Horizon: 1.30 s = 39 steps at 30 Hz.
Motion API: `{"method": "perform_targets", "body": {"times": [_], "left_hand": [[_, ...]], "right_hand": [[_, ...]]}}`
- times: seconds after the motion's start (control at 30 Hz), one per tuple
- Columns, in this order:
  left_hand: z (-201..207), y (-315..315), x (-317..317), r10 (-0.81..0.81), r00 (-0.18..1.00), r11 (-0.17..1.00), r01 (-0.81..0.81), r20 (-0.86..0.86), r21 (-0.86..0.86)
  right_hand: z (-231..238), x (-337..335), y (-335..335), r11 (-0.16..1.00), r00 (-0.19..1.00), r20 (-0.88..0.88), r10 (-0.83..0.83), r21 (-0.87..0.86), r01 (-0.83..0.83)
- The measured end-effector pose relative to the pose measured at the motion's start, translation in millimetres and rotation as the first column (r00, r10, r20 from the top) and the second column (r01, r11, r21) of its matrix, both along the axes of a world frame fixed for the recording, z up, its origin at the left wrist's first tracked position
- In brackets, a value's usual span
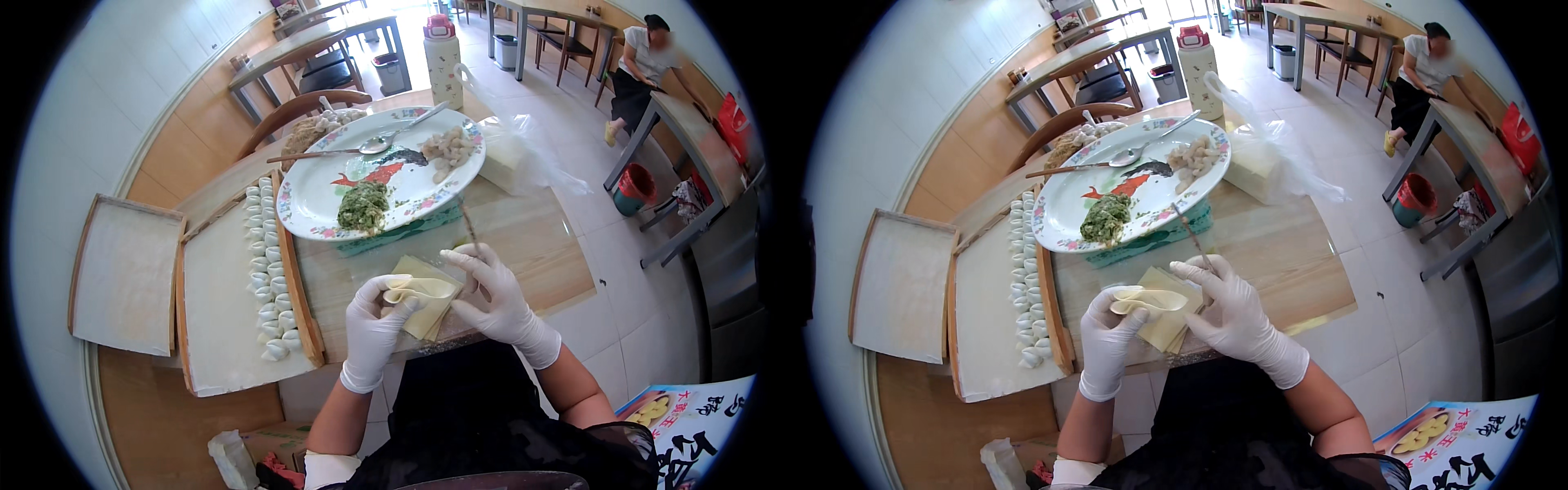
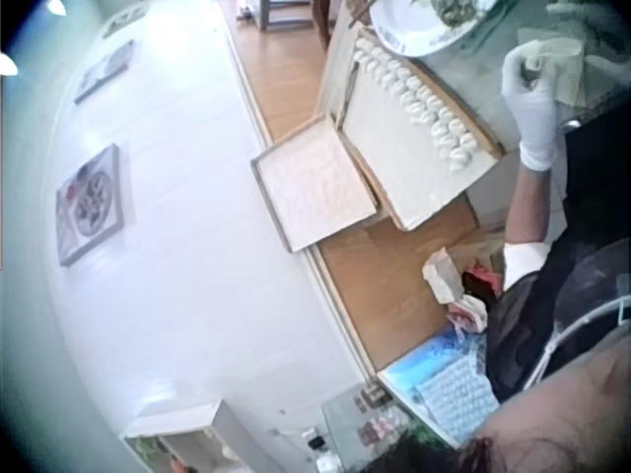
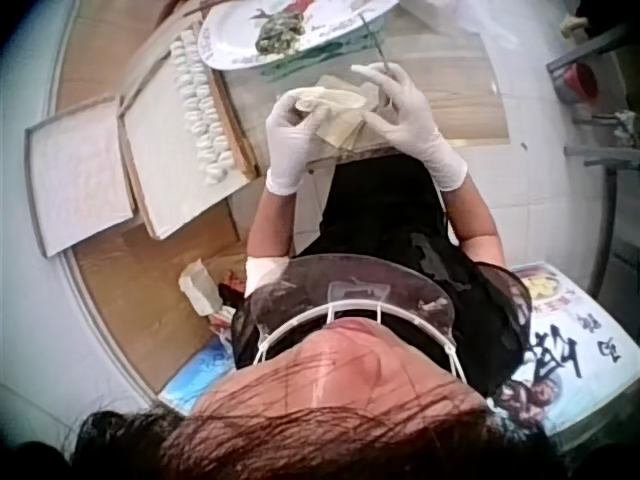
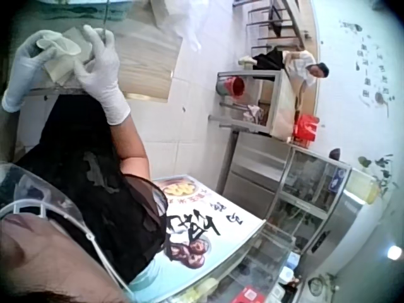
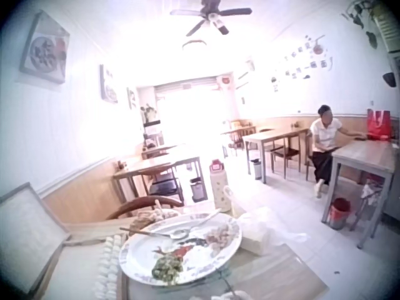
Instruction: The person makes dumplings by scooping filling onto wrappers using a wooden stick, folding the dough wrappers around the filling by hand, and placing the assembled dumplings onto a wooden tray.
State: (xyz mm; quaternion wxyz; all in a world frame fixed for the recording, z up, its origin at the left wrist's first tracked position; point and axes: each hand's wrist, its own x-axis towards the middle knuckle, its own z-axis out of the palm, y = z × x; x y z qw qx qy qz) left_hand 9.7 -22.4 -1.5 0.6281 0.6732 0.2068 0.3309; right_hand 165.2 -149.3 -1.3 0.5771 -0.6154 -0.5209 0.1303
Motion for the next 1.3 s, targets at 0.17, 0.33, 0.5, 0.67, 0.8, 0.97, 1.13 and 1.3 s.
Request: {"method": "perform_targets", "body": {"times": [0.17,0.33,0.5,0.67,0.8,0.97,1.13,1.3], "left_hand": [[-10.6,1.0,0.6,-0.155,0.977,0.85,0.207,0.146,-0.484],[-12.2,28.0,-4.5,-0.379,0.914,0.709,0.387,0.144,-0.59],[12.9,22.0,-0.1,-0.172,0.955,0.969,0.208,-0.242,0.132],[31.2,22.2,-13.8,0.038,0.982,0.714,0.105,-0.187,0.693],[12.3,82.5,-46.0,0.151,0.989,0.936,-0.142,-0.003,0.323],[5.4,237.8,-121.8,0.411,0.912,0.861,-0.386,0.006,-0.332],[-43.1,367.4,-112.7,0.656,0.67,0.736,-0.671,-0.349,0.095],[-67.3,434.1,-69.4,0.817,0.511,0.569,-0.64,-0.266,0.517]], "right_hand": [[-20.6,0.1,8.5,0.974,0.973,-0.065,0.221,0.057,-0.218],[-5.2,6.7,4.3,0.956,0.942,0.175,0.285,0.011,-0.292],[-7.7,1.9,17.3,0.966,0.948,0.2,0.249,-0.122,-0.228],[-3.9,-13.3,37.4,0.994,0.993,0.038,0.113,0.012,-0.113],[3.4,0.8,30.4,0.989,0.993,0.099,-0.071,0.135,0.057],[-17.5,36.3,38.0,0.924,0.907,0.259,-0.331,0.283,0.256],[-34.5,52.8,49.3,0.882,0.804,0.401,-0.439,0.363,0.301],[-42.4,65.6,35.9,0.871,0.796,0.364,-0.484,0.287,0.399]]}}
